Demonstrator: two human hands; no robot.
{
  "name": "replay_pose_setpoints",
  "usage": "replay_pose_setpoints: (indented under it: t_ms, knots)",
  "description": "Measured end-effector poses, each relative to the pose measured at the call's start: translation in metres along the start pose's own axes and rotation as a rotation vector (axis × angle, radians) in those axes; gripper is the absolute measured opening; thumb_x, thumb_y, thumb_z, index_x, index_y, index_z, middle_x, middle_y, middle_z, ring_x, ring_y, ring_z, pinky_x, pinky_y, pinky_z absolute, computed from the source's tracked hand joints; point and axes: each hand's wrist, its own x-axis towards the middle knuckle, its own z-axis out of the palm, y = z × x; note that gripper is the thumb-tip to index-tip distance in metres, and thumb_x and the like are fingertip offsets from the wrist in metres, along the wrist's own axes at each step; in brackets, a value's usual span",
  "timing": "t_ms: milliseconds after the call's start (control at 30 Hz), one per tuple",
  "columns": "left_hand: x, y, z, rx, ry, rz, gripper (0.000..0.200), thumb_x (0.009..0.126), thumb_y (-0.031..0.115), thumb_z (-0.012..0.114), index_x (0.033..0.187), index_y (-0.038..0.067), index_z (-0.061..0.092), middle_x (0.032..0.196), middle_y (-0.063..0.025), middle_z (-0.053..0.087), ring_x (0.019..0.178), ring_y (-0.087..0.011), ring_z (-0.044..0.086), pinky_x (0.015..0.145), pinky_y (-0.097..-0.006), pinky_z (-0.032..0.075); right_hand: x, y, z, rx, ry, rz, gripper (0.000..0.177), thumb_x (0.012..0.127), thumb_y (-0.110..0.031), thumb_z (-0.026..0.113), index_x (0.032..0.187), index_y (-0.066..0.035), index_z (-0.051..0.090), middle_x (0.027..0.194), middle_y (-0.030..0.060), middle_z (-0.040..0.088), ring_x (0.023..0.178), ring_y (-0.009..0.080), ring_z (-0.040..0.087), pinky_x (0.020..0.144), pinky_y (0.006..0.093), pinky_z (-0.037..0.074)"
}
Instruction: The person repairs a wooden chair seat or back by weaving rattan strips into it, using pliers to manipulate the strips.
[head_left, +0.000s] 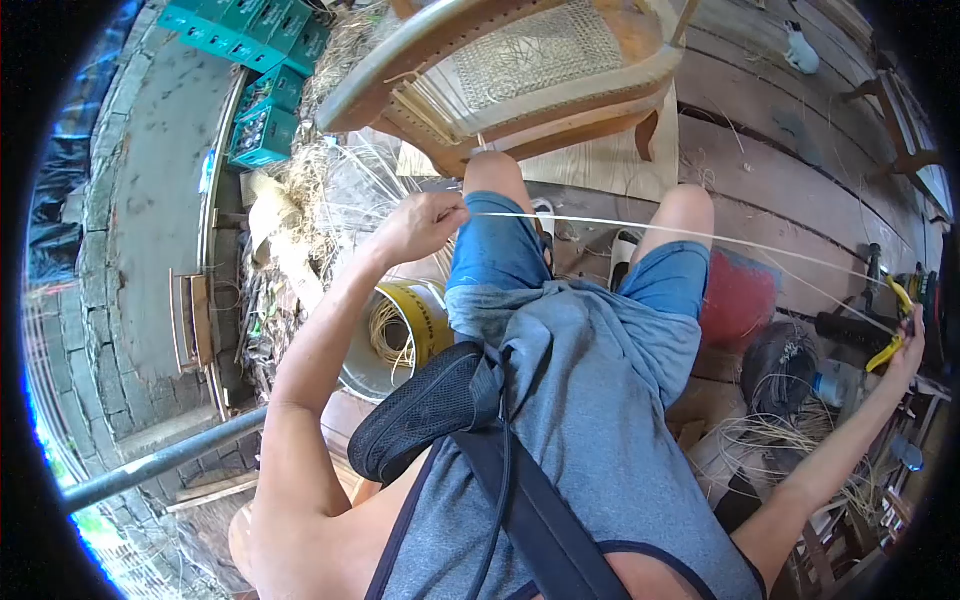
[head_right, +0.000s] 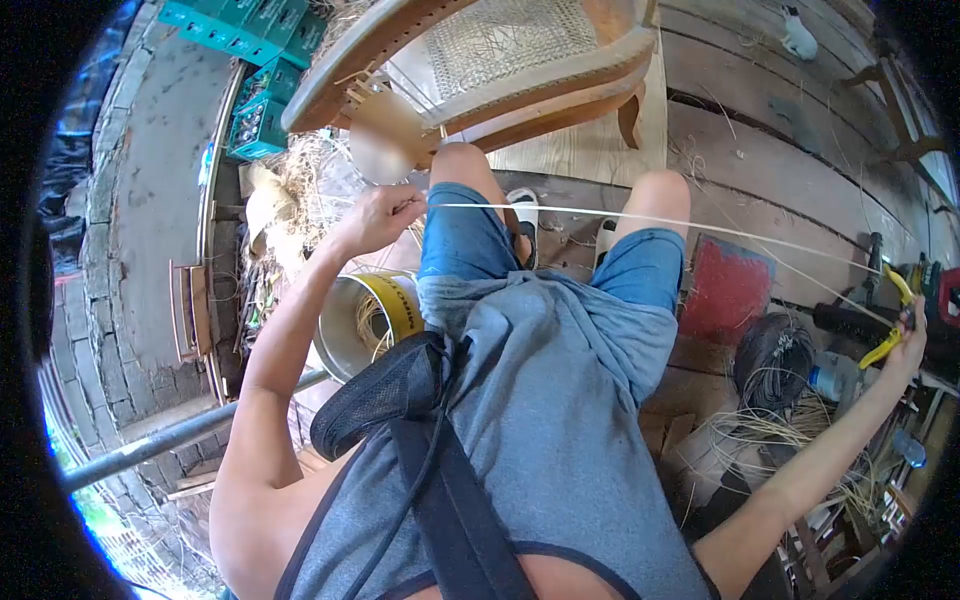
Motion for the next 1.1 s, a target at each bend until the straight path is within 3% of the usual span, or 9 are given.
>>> replay_pose_setpoints:
  t_ms: [100, 167, 200, 300, 333, 400, 500, 667, 1100]
  knots:
    - [0.019, 0.016, 0.022, -0.241, -0.086, 0.068, 0.024, 0.093, 0.026, 0.059, 0.091, 0.003, 0.065, 0.071, -0.0081, 0.063, 0.057, -0.0117, 0.054, 0.051, -0.0292, 0.041, -0.046, 0.023, 0.040, -0.035, 0.029, 0.105, 0.036, 0.086, -0.025, 0.069, 0.118, -0.012, 0.065, 0.095, 0.0010, 0.063, 0.071, 0.0085, 0.053, 0.059, 0.0241, 0.044]
    - [0.022, 0.064, 0.032, -0.993, -0.306, -0.109, 0.022, 0.095, 0.027, 0.059, 0.094, 0.006, 0.065, 0.071, 0.0007, 0.063, 0.053, -0.0011, 0.044, 0.045, -0.0202, 0.032, -0.142, 0.032, 0.138, -0.187, -0.099, 0.276, 0.034, 0.087, -0.023, 0.063, 0.118, -0.008, 0.064, 0.093, 0.0017, 0.063, 0.074, 0.0111, 0.057, 0.062, 0.0247, 0.048]
    - [0.025, 0.080, 0.043, -1.117, -0.339, -0.104, 0.020, 0.096, 0.027, 0.058, 0.097, 0.009, 0.065, 0.073, 0.0060, 0.061, 0.050, 0.0018, 0.037, 0.043, -0.0161, 0.026, -0.200, 0.033, 0.197, -0.315, -0.252, 0.360, 0.033, 0.088, -0.020, 0.059, 0.116, -0.003, 0.063, 0.092, 0.0017, 0.064, 0.076, 0.0127, 0.060, 0.065, 0.0242, 0.050]
    - [0.033, 0.128, 0.065, -1.064, -0.372, -0.062, 0.018, 0.097, 0.022, 0.057, 0.095, 0.005, 0.065, 0.076, 0.0042, 0.060, 0.055, 0.0006, 0.043, 0.047, -0.0168, 0.032, -0.346, 0.041, 0.339, -0.184, -0.759, 0.476, 0.043, 0.082, -0.015, 0.058, 0.122, 0.001, 0.058, 0.075, -0.0006, 0.057, 0.054, 0.0039, 0.049, 0.044, 0.0170, 0.038]
    - [0.038, 0.137, 0.074, -1.050, -0.423, -0.055, 0.018, 0.097, 0.022, 0.057, 0.095, 0.005, 0.065, 0.076, 0.0042, 0.060, 0.055, 0.0006, 0.043, 0.047, -0.0168, 0.032, -0.368, 0.062, 0.357, -0.081, -0.939, 0.358, 0.043, 0.084, -0.014, 0.059, 0.124, 0.001, 0.057, 0.075, 0.0005, 0.058, 0.050, 0.0033, 0.047, 0.040, 0.0164, 0.035]
    - [0.038, 0.148, 0.088, -0.916, -0.380, 0.172, 0.018, 0.097, 0.016, 0.055, 0.095, 0.000, 0.064, 0.079, 0.0020, 0.061, 0.068, -0.0014, 0.049, 0.059, -0.0185, 0.040, -0.403, 0.064, 0.397, 0.223, -0.886, 0.545, 0.032, 0.089, -0.017, 0.062, 0.116, 0.001, 0.060, 0.075, 0.0028, 0.061, 0.046, 0.0038, 0.049, 0.038, 0.0158, 0.036]
    - [0.034, 0.159, 0.091, -0.834, -0.353, 0.230, 0.017, 0.098, 0.011, 0.052, 0.096, -0.004, 0.062, 0.080, 0.0010, 0.060, 0.078, -0.0035, 0.050, 0.070, -0.0215, 0.043, -0.410, 0.084, 0.414, 0.294, -0.828, 0.532, 0.023, 0.090, -0.016, 0.064, 0.106, 0.000, 0.061, 0.076, 0.0039, 0.062, 0.045, 0.0053, 0.052, 0.038, 0.0157, 0.038]
    - [0.027, 0.157, 0.088, -0.587, -0.254, 0.316, 0.009, 0.093, 0.007, 0.057, 0.096, -0.001, 0.061, 0.071, -0.0050, 0.058, 0.065, -0.0060, 0.047, 0.057, -0.0249, 0.042, -0.410, 0.087, 0.414, 0.251, -0.803, 0.548, 0.015, 0.089, -0.014, 0.067, 0.095, -0.001, 0.062, 0.076, 0.0049, 0.063, 0.047, 0.0070, 0.057, 0.037, 0.0154, 0.041]
    - [0.007, 0.154, 0.073, -0.560, -0.293, 0.351, 0.008, 0.093, 0.008, 0.057, 0.094, 0.000, 0.059, 0.067, -0.0040, 0.051, 0.059, -0.0082, 0.045, 0.053, -0.0262, 0.038, -0.398, 0.079, 0.405, 0.234, -0.802, 0.550, 0.014, 0.086, -0.014, 0.069, 0.089, -0.001, 0.064, 0.071, 0.0067, 0.064, 0.044, 0.0079, 0.056, 0.035, 0.0164, 0.040]
